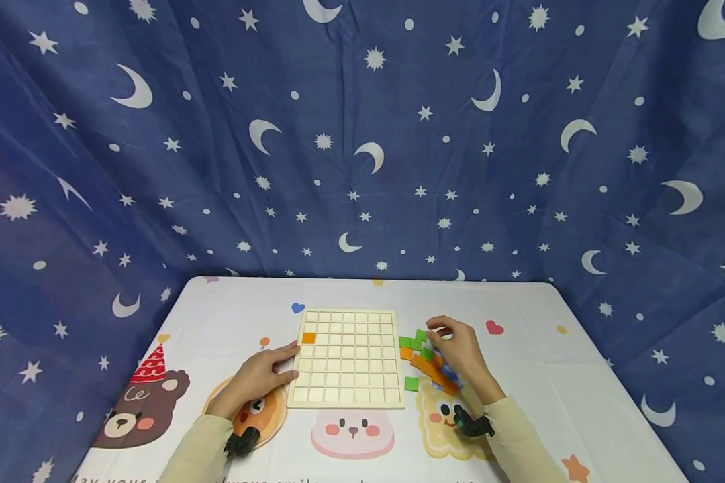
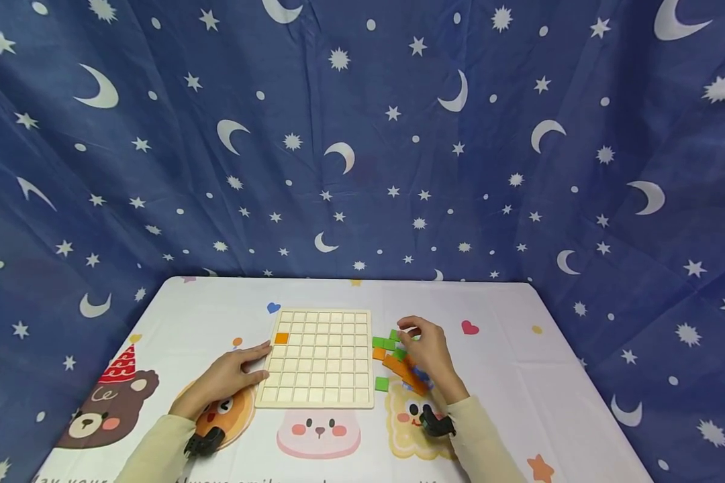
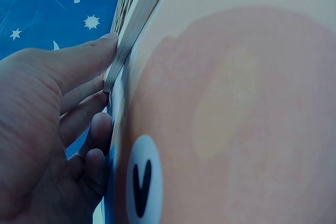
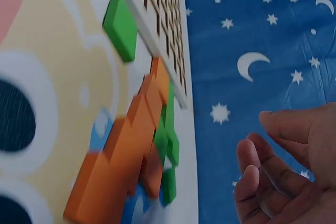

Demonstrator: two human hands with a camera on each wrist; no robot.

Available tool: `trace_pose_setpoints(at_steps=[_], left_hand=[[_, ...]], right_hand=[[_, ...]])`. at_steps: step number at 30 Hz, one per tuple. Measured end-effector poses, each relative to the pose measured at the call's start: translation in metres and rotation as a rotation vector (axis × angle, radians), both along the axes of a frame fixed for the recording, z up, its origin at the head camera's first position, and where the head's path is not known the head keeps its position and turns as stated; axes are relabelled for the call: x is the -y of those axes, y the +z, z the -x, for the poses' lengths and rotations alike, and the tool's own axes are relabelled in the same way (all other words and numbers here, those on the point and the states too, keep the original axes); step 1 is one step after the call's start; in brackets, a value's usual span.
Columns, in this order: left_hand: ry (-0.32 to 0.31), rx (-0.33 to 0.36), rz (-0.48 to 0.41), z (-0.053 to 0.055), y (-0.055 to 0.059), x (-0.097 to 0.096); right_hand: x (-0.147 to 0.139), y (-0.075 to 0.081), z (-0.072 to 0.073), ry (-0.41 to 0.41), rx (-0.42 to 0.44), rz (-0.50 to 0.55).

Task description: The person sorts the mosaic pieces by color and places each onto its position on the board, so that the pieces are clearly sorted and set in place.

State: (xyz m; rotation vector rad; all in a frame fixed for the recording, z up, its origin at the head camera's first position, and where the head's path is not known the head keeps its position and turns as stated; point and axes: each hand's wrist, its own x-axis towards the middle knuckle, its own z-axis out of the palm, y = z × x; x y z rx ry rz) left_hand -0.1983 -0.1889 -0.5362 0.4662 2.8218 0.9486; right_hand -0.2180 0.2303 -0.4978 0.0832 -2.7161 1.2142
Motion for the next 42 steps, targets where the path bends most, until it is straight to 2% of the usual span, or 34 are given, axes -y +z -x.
trace_pose_setpoints(at_steps=[7,14,22,27,32,39,42], left_hand=[[-0.003,-0.004,-0.003,0.001,0.0,0.001],[-0.006,-0.003,0.002,0.0,0.0,0.001],[-0.01,-0.007,0.001,-0.001,0.002,0.0],[-0.004,-0.001,-0.002,-0.001,0.001,0.0],[-0.01,-0.004,-0.001,-0.001,0.001,0.0],[-0.016,-0.007,-0.003,0.0,0.001,0.001],[-0.017,-0.009,0.0,0.0,0.001,0.001]], right_hand=[[-0.018,-0.003,0.002,-0.007,0.037,-0.053],[-0.037,-0.017,0.011,0.008,0.11,-0.089],[-0.043,-0.026,0.018,0.02,0.172,-0.111],[-0.043,-0.026,0.021,0.017,0.179,-0.116],[-0.042,-0.024,0.018,0.015,0.212,-0.111],[-0.04,-0.021,0.01,0.118,0.273,-0.103],[-0.039,-0.023,0.009,0.134,0.311,-0.119]])
